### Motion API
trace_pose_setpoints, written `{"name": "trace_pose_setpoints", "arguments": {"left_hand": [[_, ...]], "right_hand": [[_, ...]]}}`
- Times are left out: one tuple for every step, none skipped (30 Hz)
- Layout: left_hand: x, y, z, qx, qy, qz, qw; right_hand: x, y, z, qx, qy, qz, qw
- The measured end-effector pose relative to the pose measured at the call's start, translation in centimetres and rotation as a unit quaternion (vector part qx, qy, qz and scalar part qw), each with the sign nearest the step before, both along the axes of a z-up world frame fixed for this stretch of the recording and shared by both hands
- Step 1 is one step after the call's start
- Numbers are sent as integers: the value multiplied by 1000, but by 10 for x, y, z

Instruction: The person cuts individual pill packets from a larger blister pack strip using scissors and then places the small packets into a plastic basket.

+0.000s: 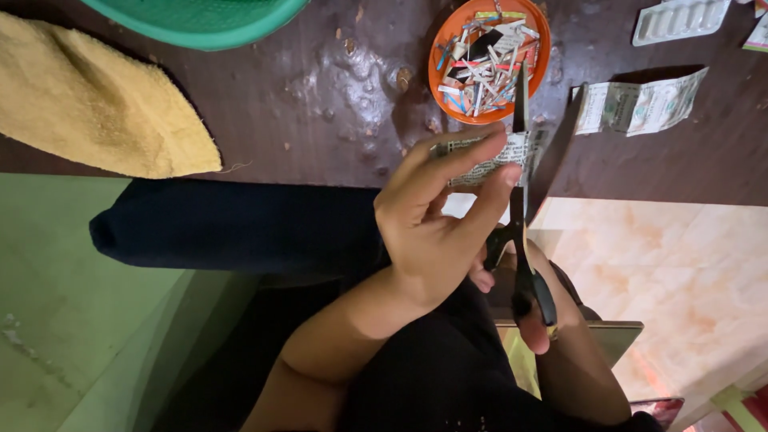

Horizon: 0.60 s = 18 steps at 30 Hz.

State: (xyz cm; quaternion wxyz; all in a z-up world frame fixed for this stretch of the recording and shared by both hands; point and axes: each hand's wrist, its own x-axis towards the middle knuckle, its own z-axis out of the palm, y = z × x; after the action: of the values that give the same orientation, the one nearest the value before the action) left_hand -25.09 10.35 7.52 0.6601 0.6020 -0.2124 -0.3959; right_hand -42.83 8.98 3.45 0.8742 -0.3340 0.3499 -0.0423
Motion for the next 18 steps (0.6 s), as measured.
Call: {"name": "trace_pose_setpoints", "arguments": {"left_hand": [[3, -5, 5, 1, 0, 0, 1000], [5, -10, 10, 26, 17, 4, 1000], [8, -15, 15, 52, 34, 8, 998], [7, -14, 15, 52, 35, 7, 998], [7, -14, 14, 62, 45, 6, 997], [7, -13, 13, 72, 57, 3, 996], [6, -12, 11, 72, 57, 2, 996], [6, -11, 9, 57, 31, -6, 998], [6, -9, 7, 42, 5, -14, 999], [5, -8, 7, 42, 6, -15, 999], [3, -7, 7, 37, -5, -14, 999], [3, -7, 6, 30, -17, -14, 999], [2, -6, 5, 29, -17, -15, 999], [0, -6, 4, 23, -22, -9, 999], [-1, -5, 3, 17, -27, -3, 999], [-1, -5, 5, 18, -26, -3, 999], [-1, -6, 6, 19, -34, -3, 999], [-1, -6, 7, 21, -41, -2, 999]], "right_hand": [[1, -1, 1, 1, 0, 0, 1000], [2, -1, 3, -20, -21, -9, 1000], [3, -2, 5, -41, -43, -18, 998], [0, -2, 3, -41, -42, -19, 998], [-3, -2, 2, -25, -16, -12, 999], [-6, -2, 0, -10, 11, -6, 1000], [-7, -2, 0, -11, 12, -8, 1000], [-8, -3, 0, -48, -5, 0, 999], [-9, -3, 0, -85, -21, 7, 996], [-10, -1, 0, -85, -20, 7, 996], [-10, 0, 0, -102, -19, 9, 995], [-10, 1, -1, -120, -19, 11, 993], [-12, 4, -2, -121, -19, 11, 992], [-13, 7, -3, -94, -9, -9, 995], [-15, 10, -4, -68, 0, -29, 997], [-18, 12, -7, -67, 1, -29, 997], [-21, 14, -10, -36, 10, -29, 999], [-25, 16, -13, -3, 19, -29, 999]]}}
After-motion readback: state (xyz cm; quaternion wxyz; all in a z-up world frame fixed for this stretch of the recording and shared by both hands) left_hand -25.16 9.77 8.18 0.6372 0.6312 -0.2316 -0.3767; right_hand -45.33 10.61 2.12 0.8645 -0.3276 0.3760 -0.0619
